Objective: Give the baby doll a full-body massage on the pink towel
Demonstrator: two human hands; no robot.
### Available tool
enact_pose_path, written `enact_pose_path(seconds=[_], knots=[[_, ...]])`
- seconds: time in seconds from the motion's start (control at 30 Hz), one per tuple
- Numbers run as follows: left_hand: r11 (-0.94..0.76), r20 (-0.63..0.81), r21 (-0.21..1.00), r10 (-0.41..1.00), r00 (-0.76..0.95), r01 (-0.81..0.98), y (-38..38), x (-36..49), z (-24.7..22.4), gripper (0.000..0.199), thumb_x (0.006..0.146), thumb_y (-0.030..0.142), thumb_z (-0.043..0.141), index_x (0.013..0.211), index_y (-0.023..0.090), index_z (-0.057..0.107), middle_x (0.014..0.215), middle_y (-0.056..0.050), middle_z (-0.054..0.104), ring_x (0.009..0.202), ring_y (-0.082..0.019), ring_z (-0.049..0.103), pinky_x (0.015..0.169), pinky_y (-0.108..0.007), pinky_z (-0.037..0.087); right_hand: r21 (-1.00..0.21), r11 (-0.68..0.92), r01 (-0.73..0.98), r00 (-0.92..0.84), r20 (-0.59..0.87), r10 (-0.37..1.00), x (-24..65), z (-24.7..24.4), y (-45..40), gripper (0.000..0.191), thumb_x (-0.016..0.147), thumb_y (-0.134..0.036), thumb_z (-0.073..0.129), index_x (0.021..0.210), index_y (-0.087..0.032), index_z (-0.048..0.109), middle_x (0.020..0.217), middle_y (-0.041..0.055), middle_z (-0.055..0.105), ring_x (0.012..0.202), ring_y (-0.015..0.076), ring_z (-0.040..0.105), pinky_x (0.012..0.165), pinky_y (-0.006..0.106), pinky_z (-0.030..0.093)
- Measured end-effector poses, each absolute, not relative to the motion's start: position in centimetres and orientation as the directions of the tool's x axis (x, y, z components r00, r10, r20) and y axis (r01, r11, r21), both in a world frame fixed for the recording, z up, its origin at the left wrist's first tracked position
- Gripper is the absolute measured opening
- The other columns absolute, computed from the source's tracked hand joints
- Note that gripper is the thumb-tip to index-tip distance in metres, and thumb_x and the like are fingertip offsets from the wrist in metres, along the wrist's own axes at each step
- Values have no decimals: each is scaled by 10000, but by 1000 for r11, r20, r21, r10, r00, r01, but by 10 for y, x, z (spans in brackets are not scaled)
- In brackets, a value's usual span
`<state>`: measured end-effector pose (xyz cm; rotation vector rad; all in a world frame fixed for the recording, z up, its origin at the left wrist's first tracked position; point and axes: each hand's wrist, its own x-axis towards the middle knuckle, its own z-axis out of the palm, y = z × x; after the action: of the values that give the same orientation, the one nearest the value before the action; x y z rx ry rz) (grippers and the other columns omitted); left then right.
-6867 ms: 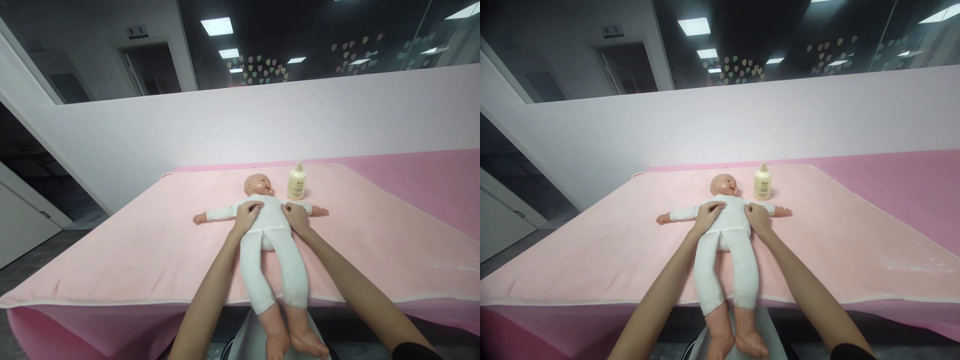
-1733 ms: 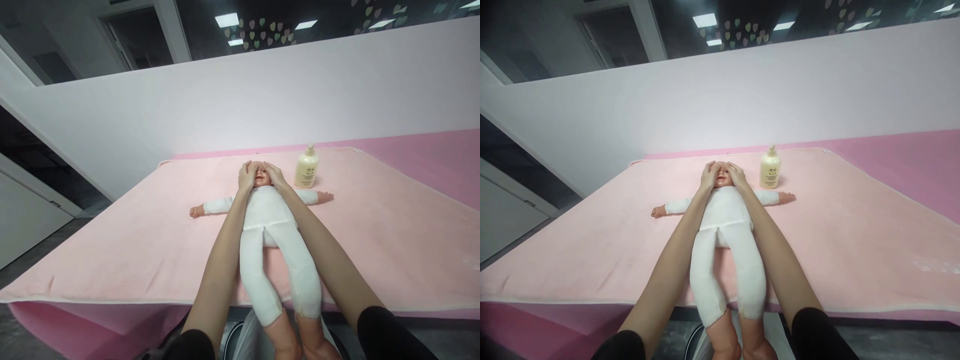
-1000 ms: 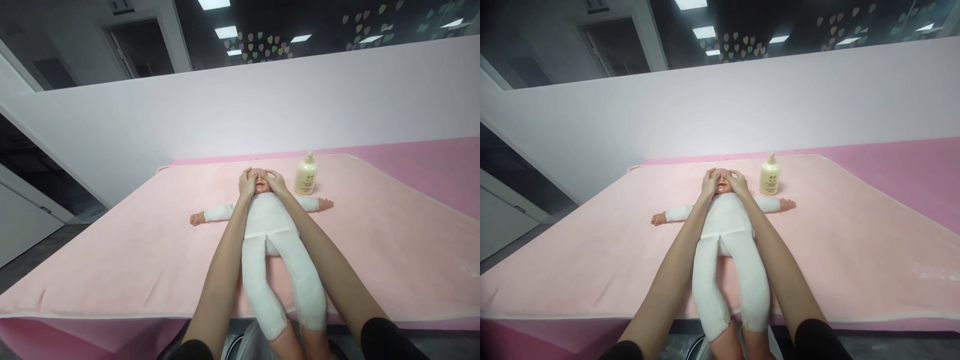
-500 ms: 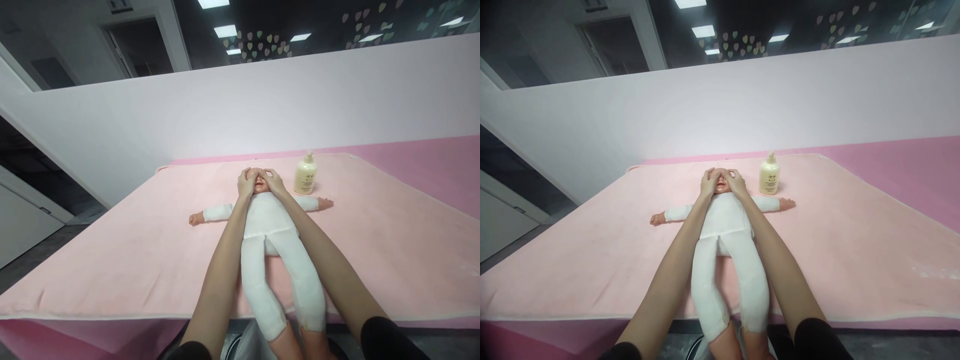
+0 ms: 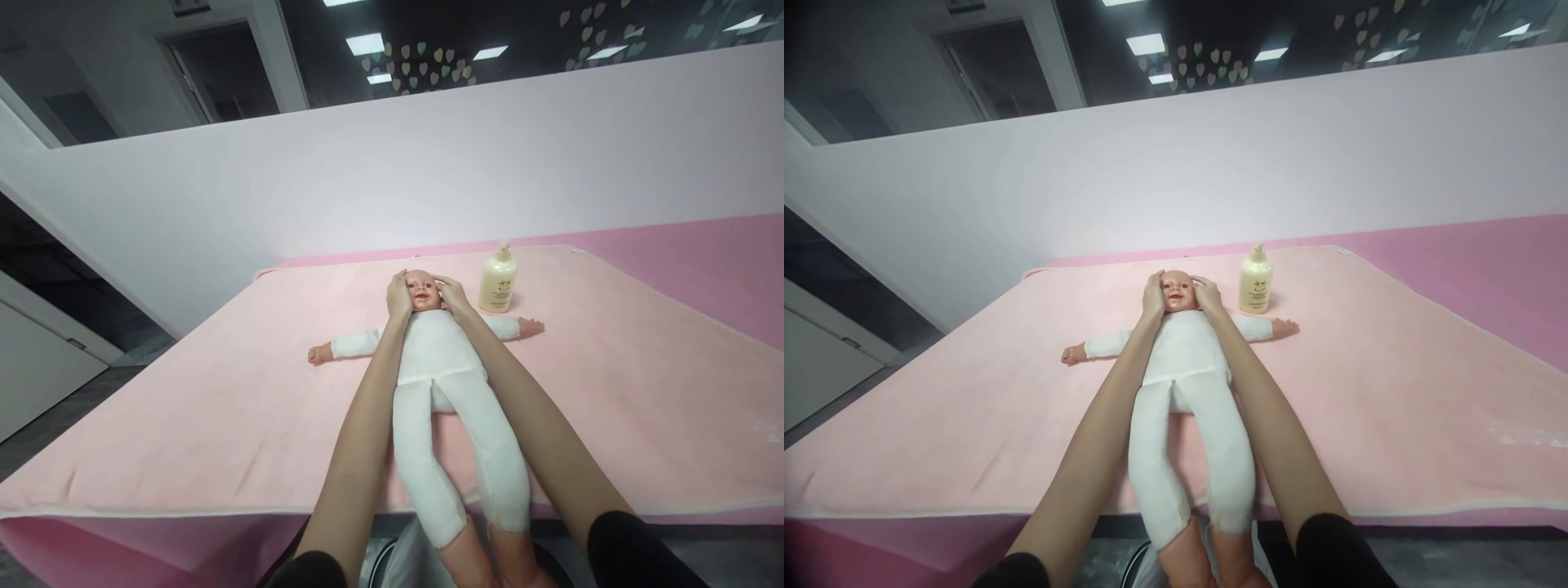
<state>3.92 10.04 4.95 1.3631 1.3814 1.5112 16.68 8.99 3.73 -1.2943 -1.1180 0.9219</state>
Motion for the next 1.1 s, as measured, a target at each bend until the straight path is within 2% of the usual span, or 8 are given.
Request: enact_pose_path(seconds=[0.1,0.23,0.47,0.63,0.73,0.83,0.93,1.1], knots=[[-238,271,956,938,-215,170,97,39,51,363,889,415,418,1117,221,623,1229,-52,624,1166,-204,550,1008,-323,399,-993,36,114,279,67,958,165,35,90,345,836,-420,485,1023,-203,678,1039,45,674,948,189,610,875,350,480],[-278,317,940,928,-198,198,96,38,48,388,794,361,581,1154,218,610,1275,-65,601,1196,-212,532,1024,-317,389,-962,95,255,272,166,948,164,36,89,407,818,-529,526,974,-185,679,1077,65,674,1046,202,587,961,328,415],[-275,307,945,932,-195,175,103,40,46,360,818,281,498,1152,221,618,1259,-44,613,1198,-193,533,1038,-313,384,-952,101,290,247,177,953,165,37,90,374,843,-488,533,1023,-188,664,1132,63,664,1075,190,586,958,304,402],[-237,261,965,923,-282,116,101,40,48,357,867,210,354,1086,218,637,1250,-30,622,1209,-160,526,1043,-283,376,-938,75,337,250,166,954,163,40,86,363,874,-462,488,1048,-200,669,1151,67,657,1103,194,573,973,312,390],[-164,172,985,935,-310,52,101,38,47,363,912,338,328,1047,197,634,1216,-65,636,1170,-187,558,1017,-314,405,-940,64,335,265,159,951,163,40,85,389,877,-480,471,1046,-193,672,1139,75,660,1099,198,573,970,310,390],[-149,154,988,945,-289,39,101,36,46,383,850,492,486,1045,189,618,1197,-89,639,1133,-212,578,988,-329,429,-941,71,331,257,162,953,163,39,85,409,872,-512,464,1013,-195,680,1114,70,668,1064,198,585,960,305,396],[-184,188,982,941,-281,42,104,37,43,382,776,393,618,1097,187,598,1227,-92,621,1141,-195,573,983,-294,432,-940,85,330,253,175,951,163,38,85,399,867,-512,471,1006,-202,679,1111,61,669,1066,193,582,959,300,395],[-134,112,990,932,-344,-42,106,34,42,328,871,249,389,1085,174,625,1235,-83,624,1145,-156,579,959,-272,453,-932,84,352,252,181,951,162,40,82,394,884,-482,435,1021,-202,677,1099,64,670,1077,204,576,962,317,395]])
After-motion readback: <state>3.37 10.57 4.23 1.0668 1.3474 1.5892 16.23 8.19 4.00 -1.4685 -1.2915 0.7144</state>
